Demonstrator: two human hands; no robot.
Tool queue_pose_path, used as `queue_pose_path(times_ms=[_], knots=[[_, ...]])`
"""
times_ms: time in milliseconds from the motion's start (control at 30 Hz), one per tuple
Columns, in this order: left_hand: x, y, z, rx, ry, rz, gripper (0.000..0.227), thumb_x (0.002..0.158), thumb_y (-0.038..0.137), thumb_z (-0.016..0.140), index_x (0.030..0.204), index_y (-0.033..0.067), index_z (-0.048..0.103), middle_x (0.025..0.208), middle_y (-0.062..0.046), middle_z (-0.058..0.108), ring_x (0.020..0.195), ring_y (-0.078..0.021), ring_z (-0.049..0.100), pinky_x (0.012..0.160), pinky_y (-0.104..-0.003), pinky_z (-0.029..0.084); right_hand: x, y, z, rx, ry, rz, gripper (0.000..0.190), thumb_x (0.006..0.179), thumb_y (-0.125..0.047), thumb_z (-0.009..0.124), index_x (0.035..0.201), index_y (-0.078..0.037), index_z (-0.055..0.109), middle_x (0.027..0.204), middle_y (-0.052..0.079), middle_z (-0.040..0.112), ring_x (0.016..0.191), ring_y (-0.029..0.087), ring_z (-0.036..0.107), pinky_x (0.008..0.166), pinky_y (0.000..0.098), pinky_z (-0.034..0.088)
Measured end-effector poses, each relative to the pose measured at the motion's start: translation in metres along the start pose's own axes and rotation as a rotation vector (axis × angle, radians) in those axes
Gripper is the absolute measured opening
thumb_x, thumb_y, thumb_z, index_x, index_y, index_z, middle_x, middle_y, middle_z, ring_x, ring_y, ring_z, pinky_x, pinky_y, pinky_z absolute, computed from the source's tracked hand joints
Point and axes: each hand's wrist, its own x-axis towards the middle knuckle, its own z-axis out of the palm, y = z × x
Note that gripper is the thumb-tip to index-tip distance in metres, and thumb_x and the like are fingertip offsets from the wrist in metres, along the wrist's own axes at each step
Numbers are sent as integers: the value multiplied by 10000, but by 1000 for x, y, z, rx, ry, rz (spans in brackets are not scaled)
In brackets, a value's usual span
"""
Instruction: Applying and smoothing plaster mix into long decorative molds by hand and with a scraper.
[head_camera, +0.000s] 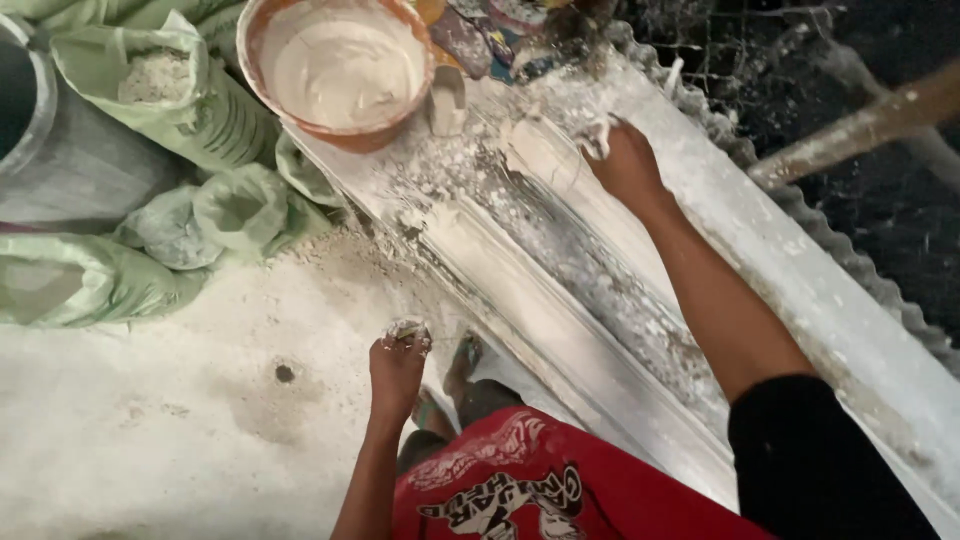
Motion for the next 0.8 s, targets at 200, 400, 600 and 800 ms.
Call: queue_pose_path(times_ms=[200, 400, 600, 800], knots=[[41, -14, 10, -13, -37, -124, 198, 829, 104, 697, 925, -64, 738, 783, -180, 756, 629, -257, 656, 594, -396, 535, 128, 57, 107, -399, -128, -312, 175, 957, -166, 660, 1010, -32, 759, 1148, 146, 688, 954, 378, 657, 789, 486, 541], [86, -18, 13, 137, 52, 8, 227, 835, 199, 767, 785, -15, 708, 684, -197, 708, 594, -341, 667, 550, -409, 512, 176, 62, 162, -433, -141, -426, 159, 892, -93, 666, 992, -6, 755, 1035, 165, 705, 878, 396, 715, 719, 474, 597], [148, -11, 8, 499, 36, 658, 268, 832, 120, 801, 612, 25, 682, 534, -139, 630, 580, -383, 627, 575, -428, 459, 167, -29, 90, -232, -230, -177, 189, 899, -86, 716, 942, 93, 756, 1010, 310, 668, 956, 568, 652, 682, 568, 621], [227, -17, 23, 344, -241, 473, 253, 840, 202, 800, 674, 42, 696, 619, -144, 665, 655, -358, 671, 625, -433, 515, 67, -74, 107, 284, -156, 97, 321, 958, -109, 642, 1025, 204, 653, 951, 433, 631, 941, 673, 598, 781, 710, 491]])
